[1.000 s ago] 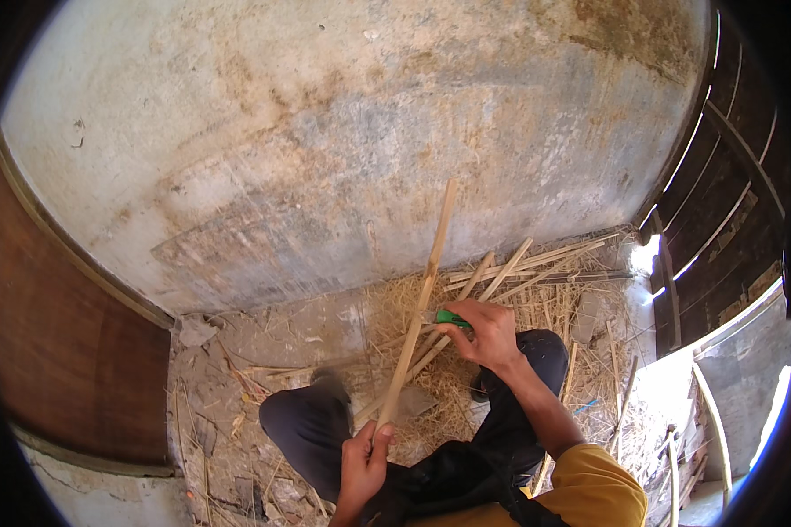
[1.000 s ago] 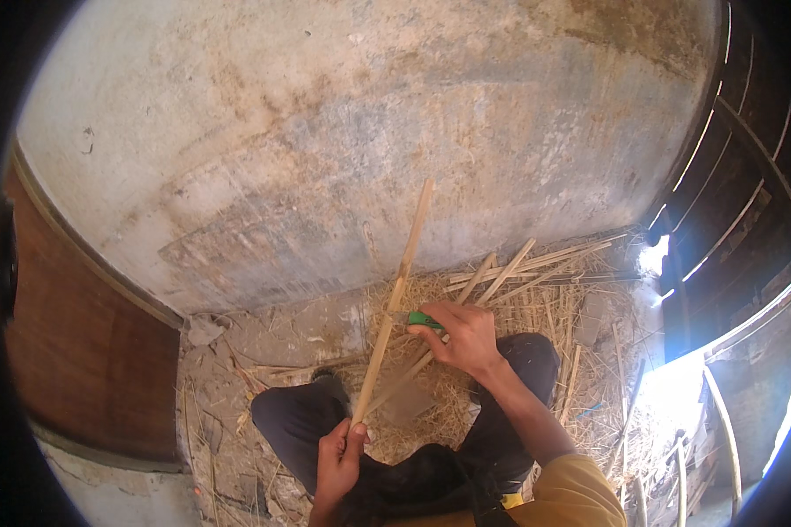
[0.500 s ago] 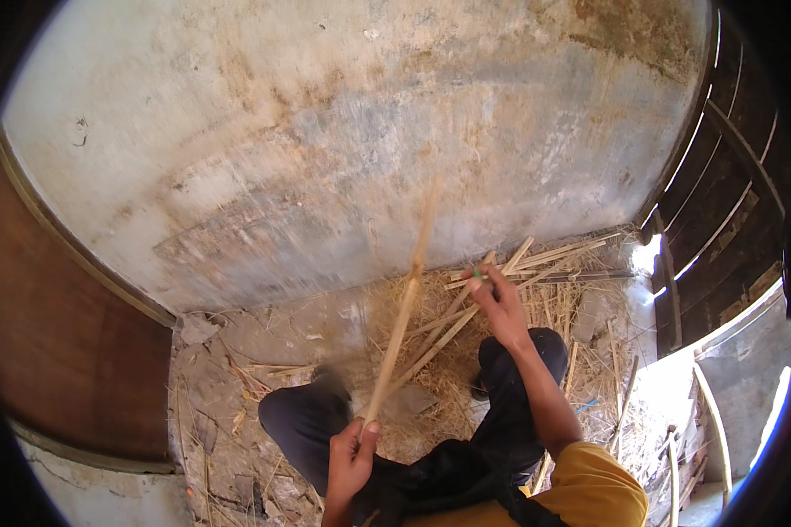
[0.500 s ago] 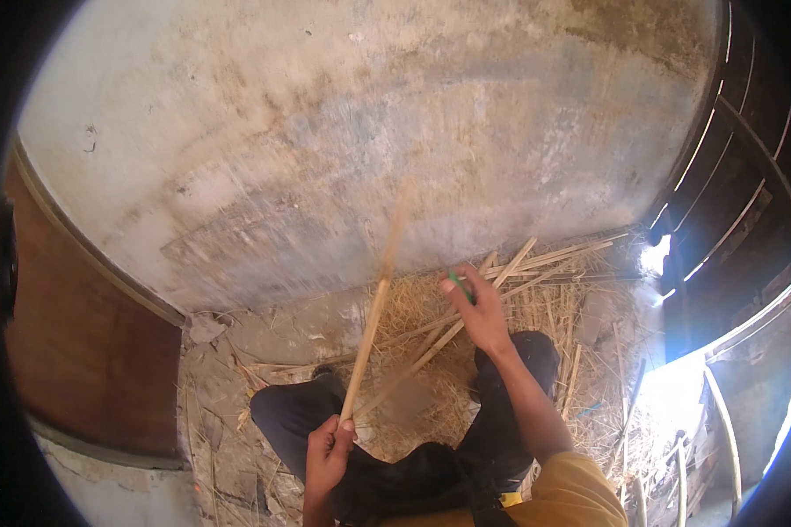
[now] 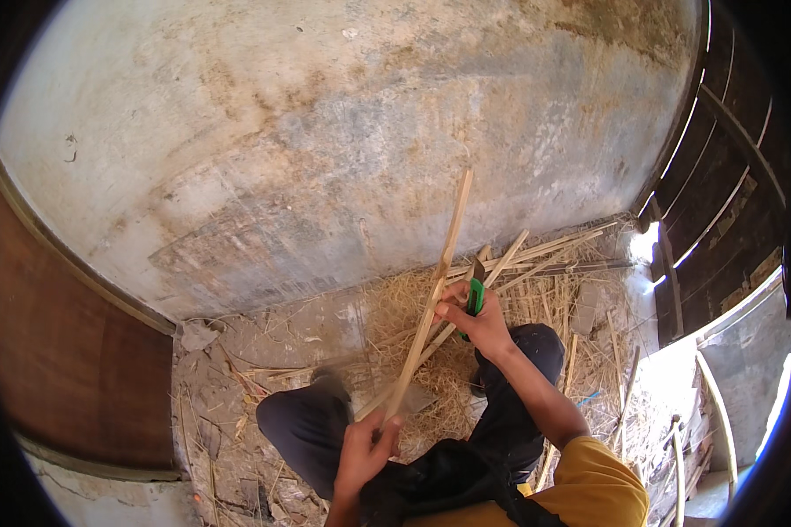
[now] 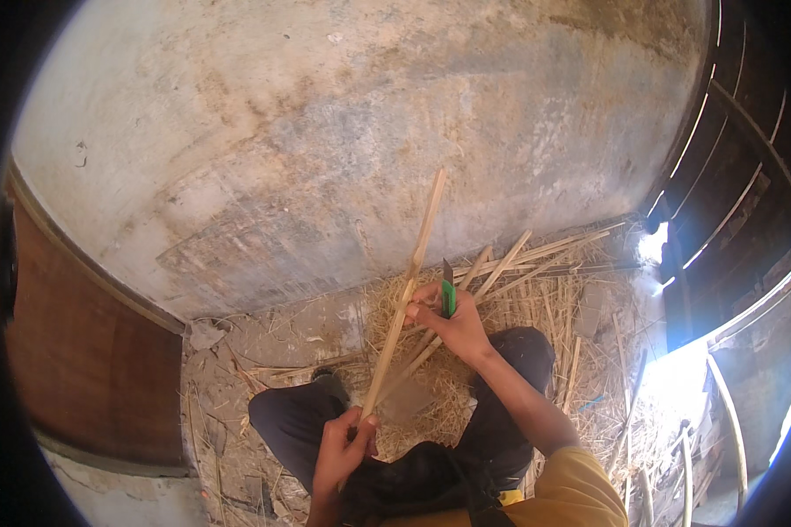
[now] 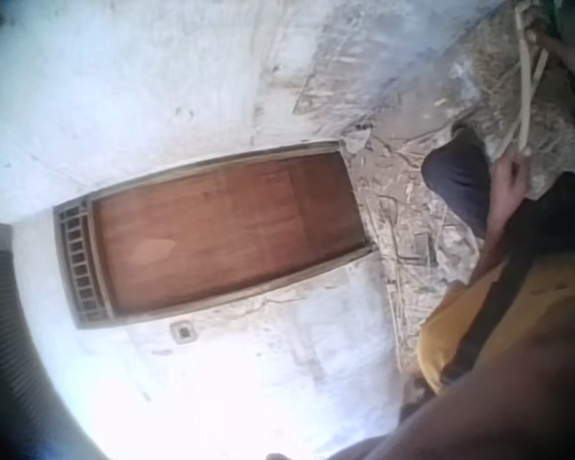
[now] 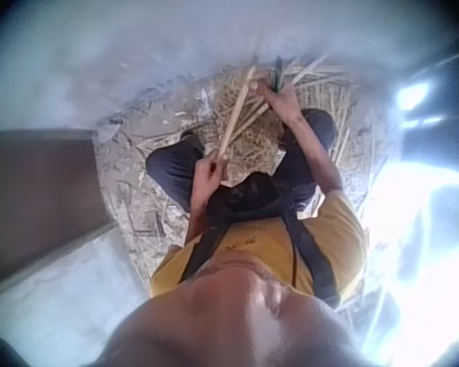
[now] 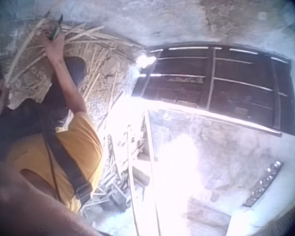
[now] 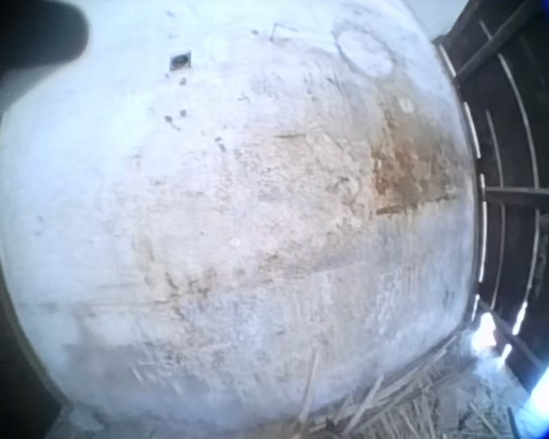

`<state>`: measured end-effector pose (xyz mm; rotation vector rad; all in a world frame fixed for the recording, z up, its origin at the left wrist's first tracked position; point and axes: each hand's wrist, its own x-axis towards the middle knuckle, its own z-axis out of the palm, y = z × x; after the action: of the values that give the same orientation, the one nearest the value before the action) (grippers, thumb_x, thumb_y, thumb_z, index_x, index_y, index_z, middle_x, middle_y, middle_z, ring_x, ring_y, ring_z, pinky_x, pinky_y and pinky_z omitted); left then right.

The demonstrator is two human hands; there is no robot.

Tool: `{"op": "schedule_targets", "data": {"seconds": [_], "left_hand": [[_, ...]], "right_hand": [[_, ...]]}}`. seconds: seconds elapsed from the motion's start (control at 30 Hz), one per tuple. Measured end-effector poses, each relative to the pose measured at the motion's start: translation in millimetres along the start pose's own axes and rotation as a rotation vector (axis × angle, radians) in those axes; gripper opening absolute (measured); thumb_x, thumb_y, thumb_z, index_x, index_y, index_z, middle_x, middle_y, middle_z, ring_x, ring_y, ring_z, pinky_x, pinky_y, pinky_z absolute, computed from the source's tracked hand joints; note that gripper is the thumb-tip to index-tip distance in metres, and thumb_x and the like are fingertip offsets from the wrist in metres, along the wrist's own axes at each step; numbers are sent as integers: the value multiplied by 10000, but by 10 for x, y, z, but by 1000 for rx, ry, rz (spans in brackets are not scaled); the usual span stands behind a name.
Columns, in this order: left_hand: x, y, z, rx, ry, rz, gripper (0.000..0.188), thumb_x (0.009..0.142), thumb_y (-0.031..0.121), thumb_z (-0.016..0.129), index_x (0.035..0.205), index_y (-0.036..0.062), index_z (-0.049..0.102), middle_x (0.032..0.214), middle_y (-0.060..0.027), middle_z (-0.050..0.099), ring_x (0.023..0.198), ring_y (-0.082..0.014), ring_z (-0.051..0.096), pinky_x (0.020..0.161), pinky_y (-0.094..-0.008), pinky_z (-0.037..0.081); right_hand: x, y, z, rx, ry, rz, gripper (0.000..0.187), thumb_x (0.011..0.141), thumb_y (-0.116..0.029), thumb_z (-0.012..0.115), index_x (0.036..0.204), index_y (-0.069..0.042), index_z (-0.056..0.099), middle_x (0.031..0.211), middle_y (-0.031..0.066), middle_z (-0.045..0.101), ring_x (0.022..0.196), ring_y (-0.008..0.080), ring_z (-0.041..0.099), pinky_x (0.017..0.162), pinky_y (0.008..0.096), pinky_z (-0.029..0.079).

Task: The person shaves strips of bark or outer fibers from a bamboo stalk using a small green-handled utility knife, repeatedly running the blade down the length of the stalk while holding it by hand.

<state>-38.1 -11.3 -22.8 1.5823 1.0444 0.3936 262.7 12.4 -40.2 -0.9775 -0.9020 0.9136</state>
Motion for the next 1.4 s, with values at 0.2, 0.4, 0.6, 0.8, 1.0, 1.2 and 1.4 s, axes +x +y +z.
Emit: {"op": "schedule_targets", "data": {"seconds": [0.2, 0.4, 0.6, 0.8, 1.0, 1.2, 1.4], "left_hand": [[322, 70, 84, -81, 53, 202, 287, 1080, 211, 688, 1246, -23, 682, 753, -64, 720, 682, -118, 722, 613, -287, 555], [544, 445, 193, -228, 16, 165, 242, 1106, 212, 646, 1222, 1, 671, 758, -21, 664, 650, -121, 691, 587, -274, 533], [652, 386, 282, -179, 59, 164, 206, 1130, 201, 604, 1194, 24, 688, 760, 5, 664, 586, -52, 583, 513, -237, 440], [685, 307, 347, -330, 39, 112, 179, 1132, 214, 594, 1098, 44, 642, 738, 60, 509, 602, -31, 448, 532, -247, 349], [671, 323, 333, -362, -17, 67, 220, 1144, 263, 573, 1106, 54, 628, 756, 68, 498, 618, -24, 429, 548, -235, 349], [642, 212, 271, -406, 70, 54, 208, 1143, 267, 571, 1127, 71, 639, 769, 80, 495, 650, -26, 453, 570, -238, 366], [558, 340, 114, -544, 80, -3, 182, 1144, 220, 537, 1044, 80, 597, 712, 85, 375, 563, -19, 307, 485, -226, 230]], "right_hand": [[-3, 17, 9, -87, -15, 28, 72, 1013, -41, 753, 1022, 12, 705, 946, 90, 783, 917, 157, 769, 839, 315, 596], [-4, -22, 41, -120, -46, 50, 68, 1016, -32, 745, 997, -5, 686, 926, 78, 782, 914, 138, 761, 832, 300, 574], [-3, 6, 44, -41, -57, 2, 71, 1039, -79, 727, 1036, -32, 674, 942, 39, 765, 858, 105, 725, 763, 282, 547], [-20, -93, 51, -11, -75, 55, 80, 1060, -137, 691, 1096, -68, 674, 922, 31, 751, 600, 38, 453, 547, 249, 348], [-31, -99, 2, 60, -41, 150, 97, 1055, -156, 692, 1107, -78, 667, 905, 40, 741, 553, 25, 369, 506, 245, 287], [68, -150, -236, 360, 169, 94, 121, 1049, -190, 683, 1078, -77, 651, 909, 45, 721, 535, 28, 372, 505, 238, 289], [55, -130, -474, -281, 200, 12, 138, 1014, -118, 689, 1127, -42, 675, 978, 43, 697, 558, 17, 396, 528, 225, 318]]}}
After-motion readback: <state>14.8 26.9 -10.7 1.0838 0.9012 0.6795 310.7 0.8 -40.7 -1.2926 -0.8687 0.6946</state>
